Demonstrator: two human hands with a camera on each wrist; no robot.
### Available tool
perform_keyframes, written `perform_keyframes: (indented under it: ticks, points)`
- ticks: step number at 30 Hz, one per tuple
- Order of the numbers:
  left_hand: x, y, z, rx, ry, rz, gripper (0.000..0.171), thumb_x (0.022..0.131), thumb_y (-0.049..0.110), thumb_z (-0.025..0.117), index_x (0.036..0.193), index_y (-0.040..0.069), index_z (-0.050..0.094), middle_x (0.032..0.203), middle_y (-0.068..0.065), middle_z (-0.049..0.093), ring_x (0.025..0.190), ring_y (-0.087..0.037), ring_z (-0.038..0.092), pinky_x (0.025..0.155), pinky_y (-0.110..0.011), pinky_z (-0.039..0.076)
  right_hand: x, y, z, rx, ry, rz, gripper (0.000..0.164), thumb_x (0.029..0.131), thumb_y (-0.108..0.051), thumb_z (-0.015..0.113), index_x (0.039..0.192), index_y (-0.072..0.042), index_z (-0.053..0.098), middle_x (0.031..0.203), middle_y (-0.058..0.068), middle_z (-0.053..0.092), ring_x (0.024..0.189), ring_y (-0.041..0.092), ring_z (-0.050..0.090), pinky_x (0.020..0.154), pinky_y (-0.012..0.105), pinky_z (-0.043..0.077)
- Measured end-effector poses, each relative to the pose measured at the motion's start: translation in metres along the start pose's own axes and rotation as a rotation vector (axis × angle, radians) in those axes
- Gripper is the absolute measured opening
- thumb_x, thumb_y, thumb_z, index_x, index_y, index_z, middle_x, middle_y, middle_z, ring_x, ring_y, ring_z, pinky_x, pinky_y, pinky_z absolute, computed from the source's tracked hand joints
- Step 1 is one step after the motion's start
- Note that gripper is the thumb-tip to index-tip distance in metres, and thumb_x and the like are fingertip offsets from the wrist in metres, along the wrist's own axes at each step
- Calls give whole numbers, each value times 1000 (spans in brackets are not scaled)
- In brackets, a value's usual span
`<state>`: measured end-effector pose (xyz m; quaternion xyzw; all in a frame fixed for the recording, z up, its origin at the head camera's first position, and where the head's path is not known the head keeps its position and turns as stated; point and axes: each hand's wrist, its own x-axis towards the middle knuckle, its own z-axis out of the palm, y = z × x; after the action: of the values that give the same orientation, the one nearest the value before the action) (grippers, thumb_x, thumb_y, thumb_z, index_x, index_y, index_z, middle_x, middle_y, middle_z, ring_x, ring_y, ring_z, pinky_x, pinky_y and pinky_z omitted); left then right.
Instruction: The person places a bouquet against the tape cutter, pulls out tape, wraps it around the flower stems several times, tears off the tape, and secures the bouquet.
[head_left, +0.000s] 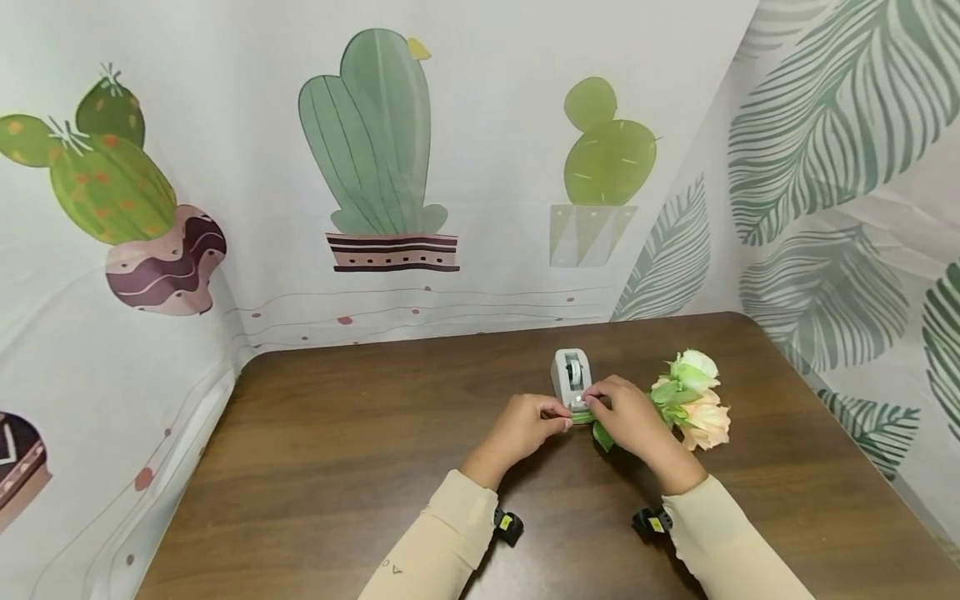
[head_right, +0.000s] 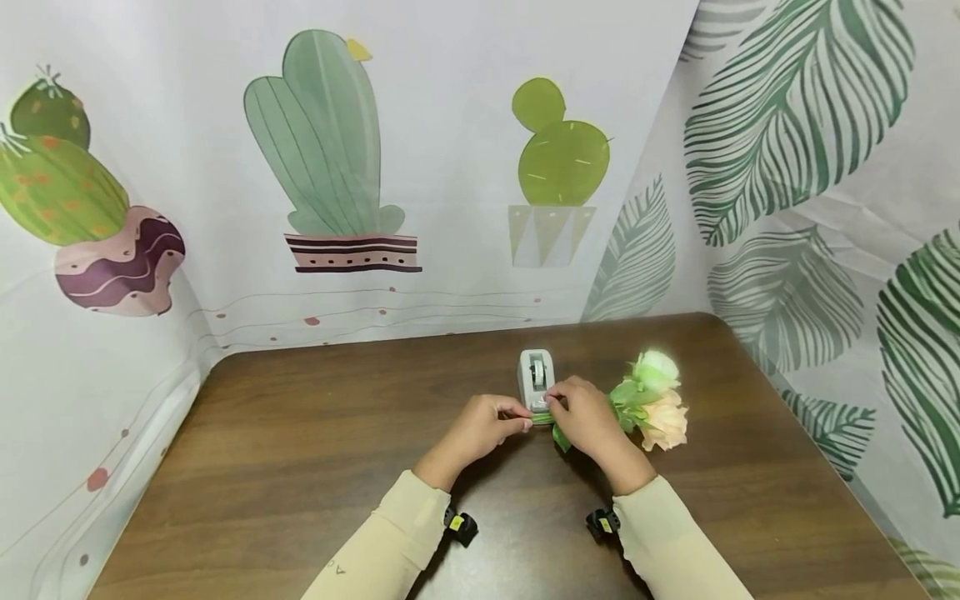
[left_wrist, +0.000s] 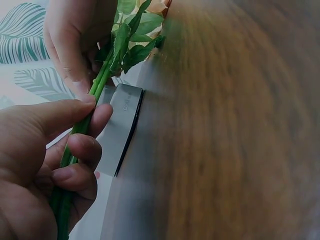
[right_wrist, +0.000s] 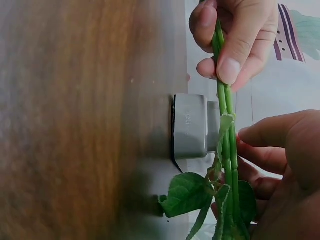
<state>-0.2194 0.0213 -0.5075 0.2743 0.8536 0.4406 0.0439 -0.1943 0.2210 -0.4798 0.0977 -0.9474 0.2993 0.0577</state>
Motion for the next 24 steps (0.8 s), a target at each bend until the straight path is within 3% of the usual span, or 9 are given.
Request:
perform_keyframes:
  ticks: [8,24]
  points:
    - [0,3,-1,-6,-24,-52,5,90,17,76,92,13,80,91,3,79,80,3,63,74,-16,51,1,2,4,29,22,66,18,98,-15,62,102,-5,76,107,14,70,104,32,67,91,53,51]
    - [1,1,0,-1,-21,-64,7,90,18,77,91,12,80,90,2,78,81,-1,64,74,-17,50,1,-1,4,114,-13,126,18,98,-20,64,105,-8,75,117,16,68,112,36,64,97,56,48]
